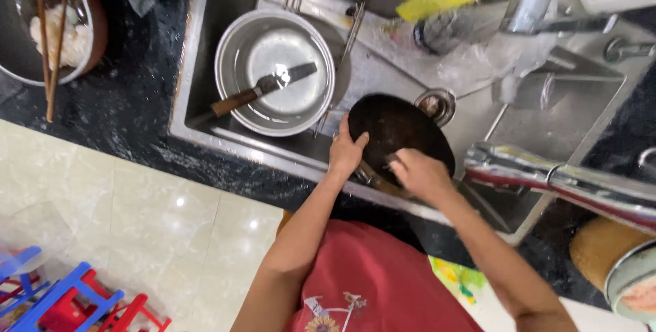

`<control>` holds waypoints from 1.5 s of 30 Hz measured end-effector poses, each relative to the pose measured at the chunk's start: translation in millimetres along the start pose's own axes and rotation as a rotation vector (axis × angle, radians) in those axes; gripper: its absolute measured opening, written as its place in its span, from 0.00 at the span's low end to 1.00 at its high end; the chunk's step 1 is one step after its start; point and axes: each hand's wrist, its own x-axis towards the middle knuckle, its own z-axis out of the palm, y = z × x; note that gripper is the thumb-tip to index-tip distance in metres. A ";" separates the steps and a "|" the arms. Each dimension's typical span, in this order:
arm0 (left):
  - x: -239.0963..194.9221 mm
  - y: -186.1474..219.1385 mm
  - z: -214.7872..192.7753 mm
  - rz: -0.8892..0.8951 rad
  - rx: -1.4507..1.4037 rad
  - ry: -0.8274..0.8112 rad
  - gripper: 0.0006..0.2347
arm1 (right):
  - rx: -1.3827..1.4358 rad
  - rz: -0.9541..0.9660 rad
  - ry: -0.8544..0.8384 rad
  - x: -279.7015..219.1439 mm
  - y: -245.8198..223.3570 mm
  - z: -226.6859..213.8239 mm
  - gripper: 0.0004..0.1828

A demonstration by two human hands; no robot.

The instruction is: The recorder is scrubbing and washing a black pan in a kitchen sink.

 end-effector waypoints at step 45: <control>-18.4 40.1 -20.4 -0.120 0.017 -0.061 0.37 | -0.006 -0.075 0.136 75.1 25.2 23.2 0.20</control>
